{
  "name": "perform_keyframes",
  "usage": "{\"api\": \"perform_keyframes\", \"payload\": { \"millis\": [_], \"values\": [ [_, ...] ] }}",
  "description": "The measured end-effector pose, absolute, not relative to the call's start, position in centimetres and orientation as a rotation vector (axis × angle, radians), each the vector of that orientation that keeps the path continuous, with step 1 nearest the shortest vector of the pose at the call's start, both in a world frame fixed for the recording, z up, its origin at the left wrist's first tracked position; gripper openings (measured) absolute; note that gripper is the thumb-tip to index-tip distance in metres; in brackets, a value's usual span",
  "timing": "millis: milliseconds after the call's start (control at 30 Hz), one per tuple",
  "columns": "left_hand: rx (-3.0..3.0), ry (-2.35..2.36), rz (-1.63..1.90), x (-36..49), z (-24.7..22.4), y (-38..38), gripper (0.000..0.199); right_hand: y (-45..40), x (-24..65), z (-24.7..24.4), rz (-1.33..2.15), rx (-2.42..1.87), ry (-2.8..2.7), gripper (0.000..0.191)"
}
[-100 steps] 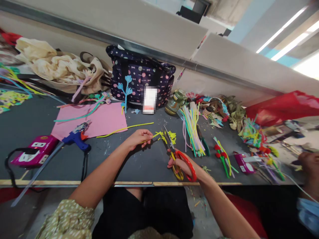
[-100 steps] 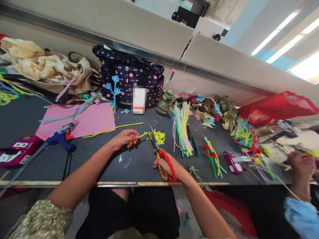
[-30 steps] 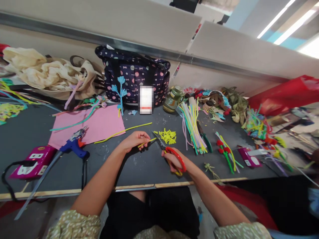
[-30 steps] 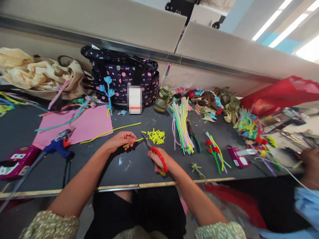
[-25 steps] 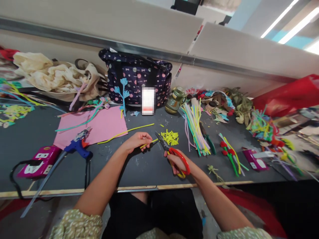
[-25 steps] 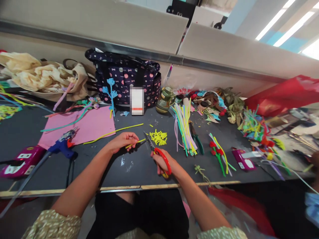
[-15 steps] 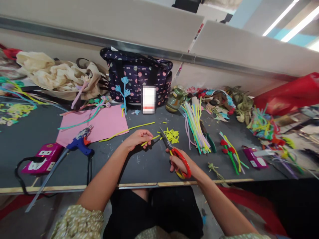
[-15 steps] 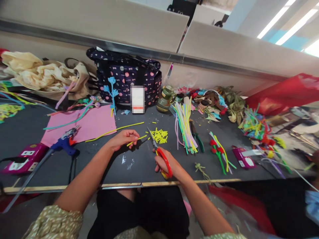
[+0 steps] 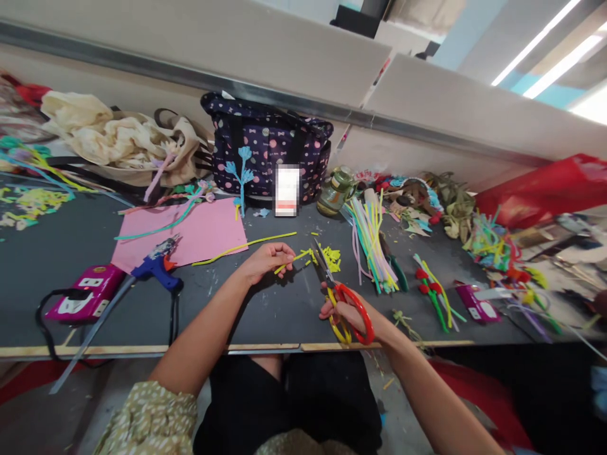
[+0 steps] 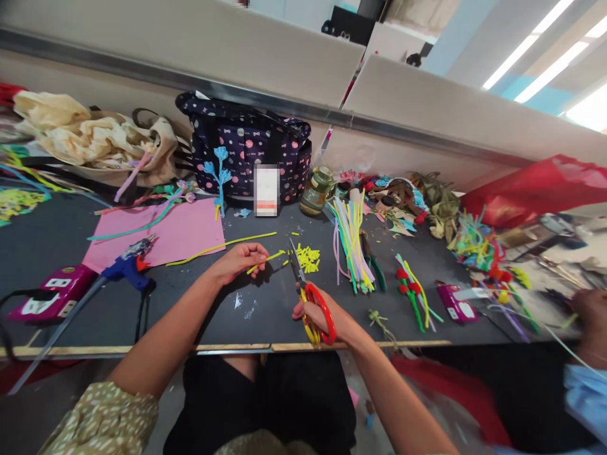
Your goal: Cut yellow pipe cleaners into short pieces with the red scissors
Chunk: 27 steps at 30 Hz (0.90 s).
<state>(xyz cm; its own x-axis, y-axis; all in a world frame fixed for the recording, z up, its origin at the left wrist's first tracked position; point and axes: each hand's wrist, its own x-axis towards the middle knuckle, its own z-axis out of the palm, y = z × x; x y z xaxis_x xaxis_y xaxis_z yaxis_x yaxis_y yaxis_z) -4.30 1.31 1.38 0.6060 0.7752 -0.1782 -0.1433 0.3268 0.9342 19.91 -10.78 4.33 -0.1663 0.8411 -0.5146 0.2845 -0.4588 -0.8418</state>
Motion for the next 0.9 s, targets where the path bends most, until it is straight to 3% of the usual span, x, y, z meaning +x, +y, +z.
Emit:
{"api": "perform_keyframes", "payload": {
  "millis": [567, 900],
  "values": [
    [1.092, 0.681, 0.692, -3.9, 1.5, 0.9, 0.036, -11.4, 19.9, 6.1, 1.602, -1.645, -1.692, 0.034],
    [1.110, 0.656, 0.679, -3.7, 1.6, 0.7, 0.034, -11.1, 19.9, 4.3, 1.606, -1.606, -1.601, 0.039]
  ]
}}
